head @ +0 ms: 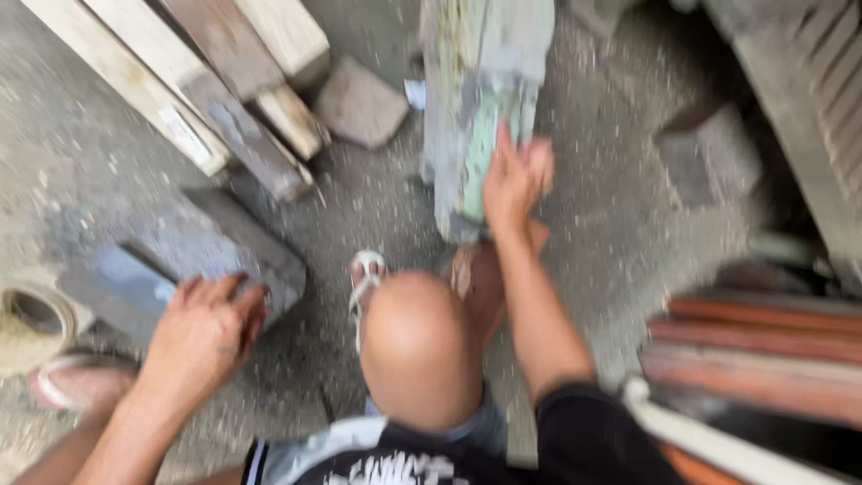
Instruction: The person sits on the ground and sharpens a small metal blade by rubbing it against a wet stone and a wooden block. The person repeatedly dips the blade into a container of water and inspects the edge between sharpening passes.
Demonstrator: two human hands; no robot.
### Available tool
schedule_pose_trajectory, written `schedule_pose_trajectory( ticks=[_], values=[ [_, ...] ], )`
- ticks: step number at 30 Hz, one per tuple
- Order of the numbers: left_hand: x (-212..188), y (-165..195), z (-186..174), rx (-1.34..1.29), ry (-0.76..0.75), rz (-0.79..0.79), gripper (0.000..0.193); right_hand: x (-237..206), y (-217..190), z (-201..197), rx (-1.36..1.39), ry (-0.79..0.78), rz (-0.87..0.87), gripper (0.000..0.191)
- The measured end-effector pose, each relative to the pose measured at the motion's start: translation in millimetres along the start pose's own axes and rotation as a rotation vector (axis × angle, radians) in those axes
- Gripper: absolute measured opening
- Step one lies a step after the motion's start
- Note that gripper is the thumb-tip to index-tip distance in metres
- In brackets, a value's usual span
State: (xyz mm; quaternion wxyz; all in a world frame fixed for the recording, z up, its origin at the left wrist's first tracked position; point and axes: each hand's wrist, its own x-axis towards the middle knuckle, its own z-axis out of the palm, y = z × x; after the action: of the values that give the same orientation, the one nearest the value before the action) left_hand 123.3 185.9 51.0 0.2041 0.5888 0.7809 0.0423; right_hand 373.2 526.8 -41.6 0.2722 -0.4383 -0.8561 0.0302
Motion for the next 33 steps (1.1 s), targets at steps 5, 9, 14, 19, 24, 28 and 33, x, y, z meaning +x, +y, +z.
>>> schedule_pose_trajectory(
  ticks=[5, 9, 14, 19, 24, 28, 33],
  values=[
    [-5.9, -2.2, -5.6, -0.001, 0.014, -0.021, 0.03, -18.0, -10.8, -14.7, -0.005, -0.087, 0.108, 0.044],
    [-11.1, -6.7, -12.6, -0.029, 0.068, -0.034, 0.031, -46.0, -13.3, -28.5, -0.07, -0.14, 0.188, 0.039],
    [-20.7, -7.3, -17.7, -0.031, 0.028, -0.06, 0.029, -50.3, -1.1, -35.8, 0.033, -0.101, 0.127, 0.037],
    [-24.6, -8.5, -17.8, -0.052, 0.0, -0.098, 0.031, -38.4, 7.5, -29.7, 0.01, -0.17, 0.047, 0.037],
    [-24.1, -10.1, -13.7, 0.005, 0.026, -0.071, 0.031, -22.3, 4.8, -21.8, -0.038, -0.164, 0.017, 0.034],
    [-27.1, -13.7, -11.0, -0.018, -0.007, -0.08, 0.032, -28.3, -3.4, -32.0, -0.075, -0.267, 0.04, 0.036],
    [-34.5, -20.6, -7.0, 0.054, -0.032, -0.048, 0.033, -9.5, -5.2, -23.3, -0.162, -0.145, -0.008, 0.017]
  ],
)
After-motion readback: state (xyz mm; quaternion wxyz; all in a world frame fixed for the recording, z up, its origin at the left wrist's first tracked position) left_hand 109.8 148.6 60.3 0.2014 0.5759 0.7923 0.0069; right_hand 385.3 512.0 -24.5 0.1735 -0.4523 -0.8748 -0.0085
